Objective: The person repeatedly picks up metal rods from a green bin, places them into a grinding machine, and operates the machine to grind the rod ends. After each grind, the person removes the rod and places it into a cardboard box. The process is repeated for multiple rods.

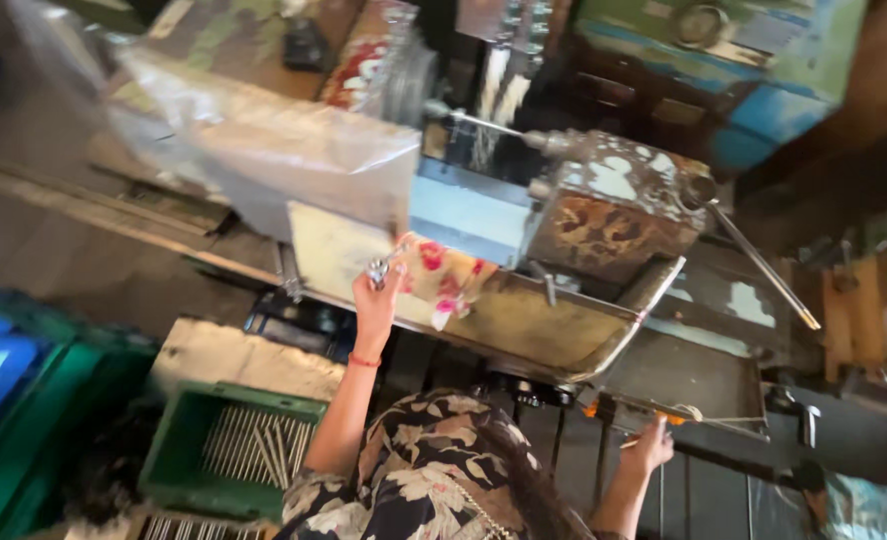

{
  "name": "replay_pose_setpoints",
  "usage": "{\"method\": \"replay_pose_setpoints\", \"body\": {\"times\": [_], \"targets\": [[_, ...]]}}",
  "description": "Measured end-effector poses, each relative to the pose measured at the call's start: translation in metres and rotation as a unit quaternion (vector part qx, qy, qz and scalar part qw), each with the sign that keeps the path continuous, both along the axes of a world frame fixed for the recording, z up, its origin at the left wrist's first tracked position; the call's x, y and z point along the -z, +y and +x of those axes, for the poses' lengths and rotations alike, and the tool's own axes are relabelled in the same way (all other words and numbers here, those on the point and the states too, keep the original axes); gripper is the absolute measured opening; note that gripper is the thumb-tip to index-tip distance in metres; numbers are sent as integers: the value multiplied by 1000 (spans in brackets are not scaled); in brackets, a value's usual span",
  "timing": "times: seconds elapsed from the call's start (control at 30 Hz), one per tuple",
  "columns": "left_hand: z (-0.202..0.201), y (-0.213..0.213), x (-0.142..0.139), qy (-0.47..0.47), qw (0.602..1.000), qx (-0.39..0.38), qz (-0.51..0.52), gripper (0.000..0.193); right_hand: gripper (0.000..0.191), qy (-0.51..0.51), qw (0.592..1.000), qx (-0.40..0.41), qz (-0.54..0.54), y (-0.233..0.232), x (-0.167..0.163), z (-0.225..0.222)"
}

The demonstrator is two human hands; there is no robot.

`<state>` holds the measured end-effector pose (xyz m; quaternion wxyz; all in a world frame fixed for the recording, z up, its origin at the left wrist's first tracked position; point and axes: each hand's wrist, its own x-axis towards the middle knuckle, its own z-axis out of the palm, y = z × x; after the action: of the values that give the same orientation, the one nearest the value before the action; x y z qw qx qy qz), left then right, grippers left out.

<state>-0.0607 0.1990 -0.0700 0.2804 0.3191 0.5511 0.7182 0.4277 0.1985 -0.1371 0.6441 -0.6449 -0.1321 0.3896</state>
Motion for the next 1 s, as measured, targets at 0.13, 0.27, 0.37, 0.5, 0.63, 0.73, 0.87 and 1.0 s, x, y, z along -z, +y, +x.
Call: {"method": "replay_pose_setpoints", "body": {"times": [0.13,0.27,0.37,0.5,0.63,0.73,0.87,1.0], "targets": [[-27,-77,12,239,958,-123,-100,31,23,-95,979,-95,153,29,-34,-82],[-40,-142,10,395,883,-195,-158,35,21,-167,859,-419,244,-10,-39,-205],[-40,-171,16,308,909,-221,-173,34,34,-58,736,-655,164,-49,-34,-306],[-42,-202,38,-7,974,-194,-114,40,32,43,651,-754,80,-103,-35,-392],[-42,-234,60,-100,961,-231,-112,40,36,130,620,-771,61,-143,-42,-424],[-42,-254,62,-123,956,-255,-72,36,37,92,630,-768,73,-163,-48,-433],[-36,-277,53,-135,954,-259,-74,42,36,-5,630,-767,122,-179,-55,-439],[-28,-295,33,219,899,-369,-90,46,36,12,603,-796,49,-180,-68,-431]]}}
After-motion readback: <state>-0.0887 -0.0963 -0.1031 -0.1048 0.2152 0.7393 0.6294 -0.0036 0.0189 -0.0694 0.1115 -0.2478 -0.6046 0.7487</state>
